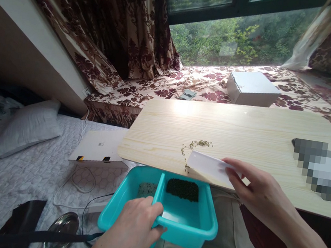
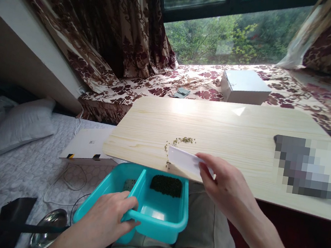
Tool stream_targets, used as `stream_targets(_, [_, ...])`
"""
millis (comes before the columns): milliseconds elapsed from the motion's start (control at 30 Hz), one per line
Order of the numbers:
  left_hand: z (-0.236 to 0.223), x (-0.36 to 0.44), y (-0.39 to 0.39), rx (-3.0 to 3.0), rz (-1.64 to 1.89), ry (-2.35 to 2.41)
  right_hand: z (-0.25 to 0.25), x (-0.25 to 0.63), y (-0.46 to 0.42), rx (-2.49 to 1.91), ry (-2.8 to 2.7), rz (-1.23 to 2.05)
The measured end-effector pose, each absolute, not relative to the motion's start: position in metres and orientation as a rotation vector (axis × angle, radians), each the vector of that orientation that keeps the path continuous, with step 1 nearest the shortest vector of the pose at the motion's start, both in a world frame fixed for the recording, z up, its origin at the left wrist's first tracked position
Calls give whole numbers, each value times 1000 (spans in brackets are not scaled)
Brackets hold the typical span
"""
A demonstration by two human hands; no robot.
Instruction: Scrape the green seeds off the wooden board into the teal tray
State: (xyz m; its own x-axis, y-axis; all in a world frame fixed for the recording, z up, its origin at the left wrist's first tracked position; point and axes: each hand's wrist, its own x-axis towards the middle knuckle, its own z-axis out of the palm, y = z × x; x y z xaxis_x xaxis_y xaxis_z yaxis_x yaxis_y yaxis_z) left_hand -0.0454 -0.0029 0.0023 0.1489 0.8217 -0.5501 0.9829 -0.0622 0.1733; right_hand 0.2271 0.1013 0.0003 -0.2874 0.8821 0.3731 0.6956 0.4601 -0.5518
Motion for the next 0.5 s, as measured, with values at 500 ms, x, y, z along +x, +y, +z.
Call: stream_targets(500, [3, -46, -3, 1922, -422, 1718, 1, 227, 98, -1341, -2050, 370])
